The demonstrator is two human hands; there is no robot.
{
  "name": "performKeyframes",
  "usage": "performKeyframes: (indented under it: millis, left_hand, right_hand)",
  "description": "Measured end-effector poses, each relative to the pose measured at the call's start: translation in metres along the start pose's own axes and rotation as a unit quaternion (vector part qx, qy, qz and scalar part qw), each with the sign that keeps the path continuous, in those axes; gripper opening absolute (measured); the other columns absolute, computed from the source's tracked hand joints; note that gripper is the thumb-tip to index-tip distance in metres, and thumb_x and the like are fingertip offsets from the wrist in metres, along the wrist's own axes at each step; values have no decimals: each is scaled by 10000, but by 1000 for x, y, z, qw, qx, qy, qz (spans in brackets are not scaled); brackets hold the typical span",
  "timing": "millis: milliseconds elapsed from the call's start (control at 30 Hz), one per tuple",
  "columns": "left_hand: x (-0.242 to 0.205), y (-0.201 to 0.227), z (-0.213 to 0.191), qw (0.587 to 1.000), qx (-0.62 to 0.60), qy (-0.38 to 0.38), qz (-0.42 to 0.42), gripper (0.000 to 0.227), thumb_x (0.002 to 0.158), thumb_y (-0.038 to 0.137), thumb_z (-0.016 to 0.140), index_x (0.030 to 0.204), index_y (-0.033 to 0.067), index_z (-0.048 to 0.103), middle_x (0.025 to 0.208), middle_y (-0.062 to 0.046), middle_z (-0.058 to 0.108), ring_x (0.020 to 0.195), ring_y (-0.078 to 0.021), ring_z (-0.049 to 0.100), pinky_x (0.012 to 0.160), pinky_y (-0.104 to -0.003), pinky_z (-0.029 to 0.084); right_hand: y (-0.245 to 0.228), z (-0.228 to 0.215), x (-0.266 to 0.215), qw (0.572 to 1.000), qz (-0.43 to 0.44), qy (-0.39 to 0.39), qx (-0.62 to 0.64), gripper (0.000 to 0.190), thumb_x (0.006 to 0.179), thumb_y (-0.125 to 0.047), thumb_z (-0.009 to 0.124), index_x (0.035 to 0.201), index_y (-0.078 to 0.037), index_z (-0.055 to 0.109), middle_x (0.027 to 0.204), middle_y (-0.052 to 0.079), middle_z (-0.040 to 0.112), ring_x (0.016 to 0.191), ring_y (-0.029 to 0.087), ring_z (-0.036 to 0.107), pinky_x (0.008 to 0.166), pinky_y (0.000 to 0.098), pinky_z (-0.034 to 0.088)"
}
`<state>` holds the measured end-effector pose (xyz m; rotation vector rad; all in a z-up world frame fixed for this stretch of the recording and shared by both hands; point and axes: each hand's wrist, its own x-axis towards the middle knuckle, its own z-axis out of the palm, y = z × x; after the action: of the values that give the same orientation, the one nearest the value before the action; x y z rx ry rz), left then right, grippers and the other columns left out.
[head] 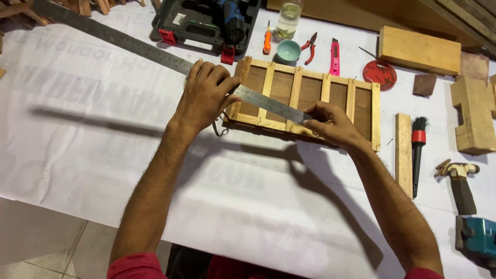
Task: The person sands a small wooden frame and wood strips with sandpaper, measures pieces with a steel ruler and tape measure, hammers nails into the frame, and fits a wooden slat across the frame. At the end they open a bottle of glue and pour it into a small bowl.
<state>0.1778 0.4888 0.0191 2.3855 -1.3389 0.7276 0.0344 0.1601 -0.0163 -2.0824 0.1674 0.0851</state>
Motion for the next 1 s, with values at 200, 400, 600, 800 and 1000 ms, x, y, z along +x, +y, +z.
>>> performKeyframes:
  millis: [200,400,600,800,1000]
  left_hand:
    - [31,-59,-39,999,39,1,-20,449,898,440,754,1244,158,706,1167,-17,605,1208,-252,536,1228,-595,297]
    - [46,-126,-83,998,40,41,-22,490,885,434,768,1262,130,690,1157,-14,636,1156,-233,566,1153,-545,386]
    - [39,-206,-114,999,24,18,-23,483,922,400,763,1301,109,690,1179,-10,667,1134,-203,588,1025,-421,461]
    - [24,-275,-114,996,44,27,-78,438,944,350,756,1301,110,672,1213,-8,652,1194,-227,561,1036,-427,438]
    - [-7,-321,-65,990,21,-29,-134,370,964,313,742,1315,217,677,1207,-4,614,1209,-222,528,1060,-474,410]
  right_hand:
    - [-75,16,63,999,-31,-30,28,274,901,-173,768,1105,-25,664,868,29,691,746,105,657,640,281,579]
    - [-182,27,110,992,-100,48,-54,394,792,-274,900,1045,-38,711,918,48,766,846,105,733,759,266,616]
    - [-266,36,158,981,-106,68,-151,401,743,-292,927,1027,-57,769,950,52,796,846,121,758,775,282,622]
    - [-272,65,209,988,-35,57,-139,408,734,-301,915,1040,-79,765,954,60,809,821,132,771,766,293,622]
    - [-246,128,261,988,-9,29,-150,438,768,-360,923,1066,-89,750,931,68,800,843,154,761,770,317,616]
